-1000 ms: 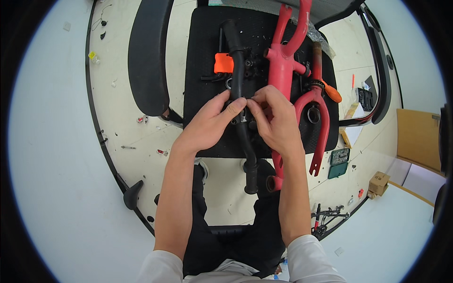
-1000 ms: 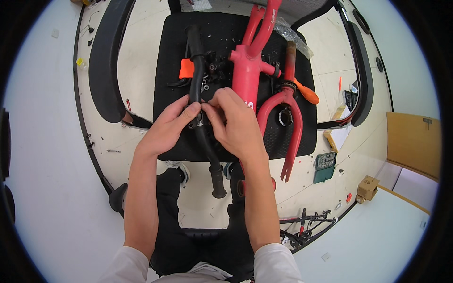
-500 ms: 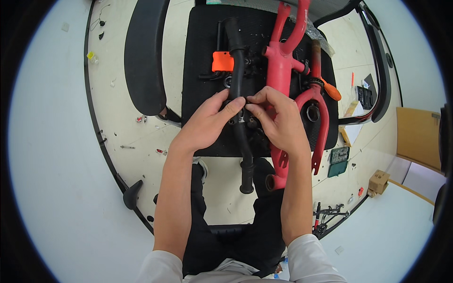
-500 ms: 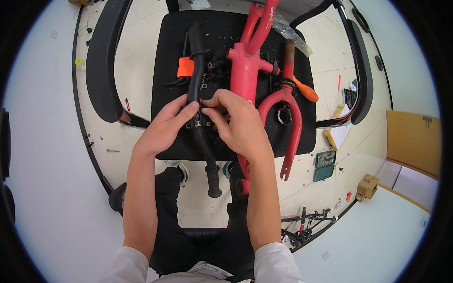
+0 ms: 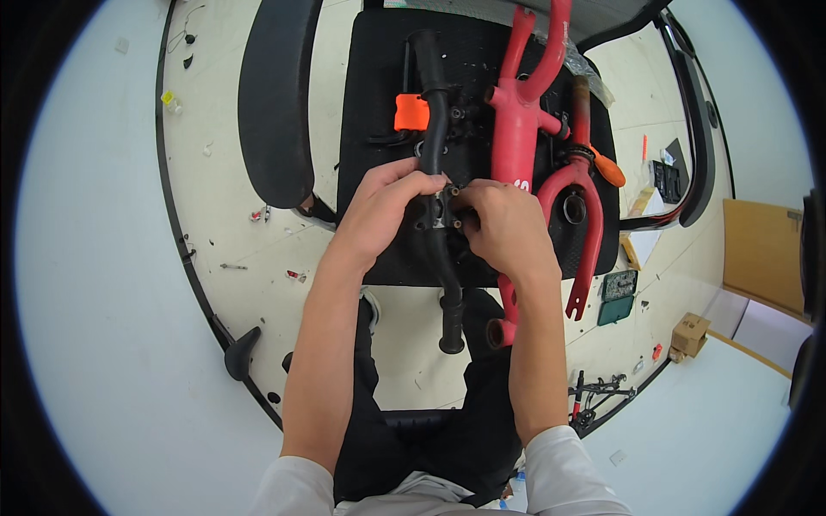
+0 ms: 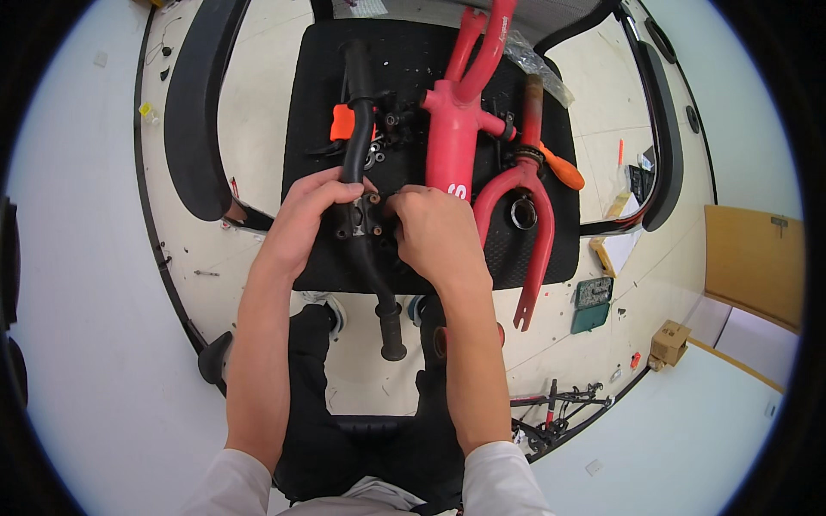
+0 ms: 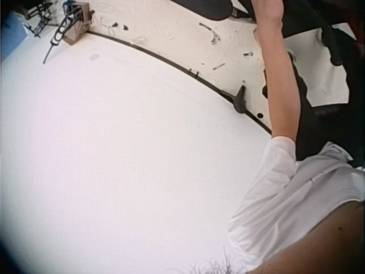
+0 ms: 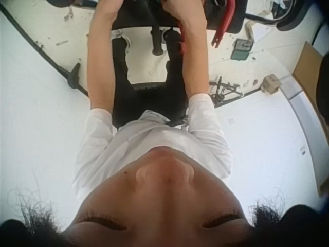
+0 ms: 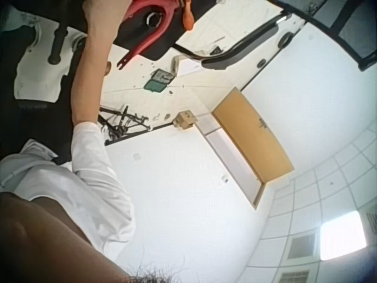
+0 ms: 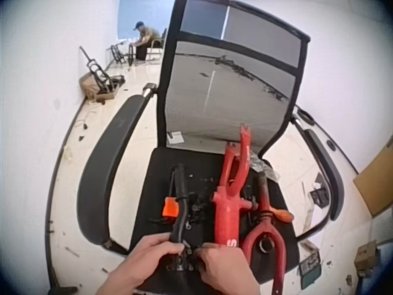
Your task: The person assembles a bicycle handlebar stem by inserting a black stem into a red fork steerer tube, aligning and inserting bolts, and tightening them with an Allen key. The person repeatedly adjusts and tightens the bolts to secure the stem to the fork.
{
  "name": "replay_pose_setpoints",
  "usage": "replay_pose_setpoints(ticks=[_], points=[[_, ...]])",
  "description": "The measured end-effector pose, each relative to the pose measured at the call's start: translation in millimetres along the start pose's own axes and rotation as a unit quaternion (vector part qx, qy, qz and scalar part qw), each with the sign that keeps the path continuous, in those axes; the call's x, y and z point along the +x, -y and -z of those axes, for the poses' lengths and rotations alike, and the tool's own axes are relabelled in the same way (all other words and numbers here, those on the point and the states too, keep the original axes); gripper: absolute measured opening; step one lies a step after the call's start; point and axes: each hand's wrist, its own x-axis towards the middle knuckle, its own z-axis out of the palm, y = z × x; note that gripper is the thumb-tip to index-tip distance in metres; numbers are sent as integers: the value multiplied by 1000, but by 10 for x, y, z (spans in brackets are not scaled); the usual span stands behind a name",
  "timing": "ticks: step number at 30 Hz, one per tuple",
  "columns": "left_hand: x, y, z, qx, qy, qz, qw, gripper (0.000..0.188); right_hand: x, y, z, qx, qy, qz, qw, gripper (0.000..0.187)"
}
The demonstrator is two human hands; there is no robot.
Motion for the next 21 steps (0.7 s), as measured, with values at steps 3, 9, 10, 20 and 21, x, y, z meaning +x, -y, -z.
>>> replay_pose_setpoints(ticks=[3, 9, 10, 20, 21], points=[[13, -13, -14, -25, -12, 12, 1000, 27, 40, 10, -1, -66, 47, -17, 997, 18], [51, 3, 16, -61, -19, 21, 998, 26, 48, 35, -29, -83, 65, -5, 994, 20], [59, 6, 20, -65, -17, 20, 998, 26, 45, 40, -41, -79, 57, -5, 995, 20], [42, -7, 40, -78, 1, 36, 996, 25, -29, 35, 271, 277, -116, -72, 951, 16], [38, -11, 35, -73, -3, 34, 997, 25, -46, 86, 343, 320, -140, -72, 934, 16]])
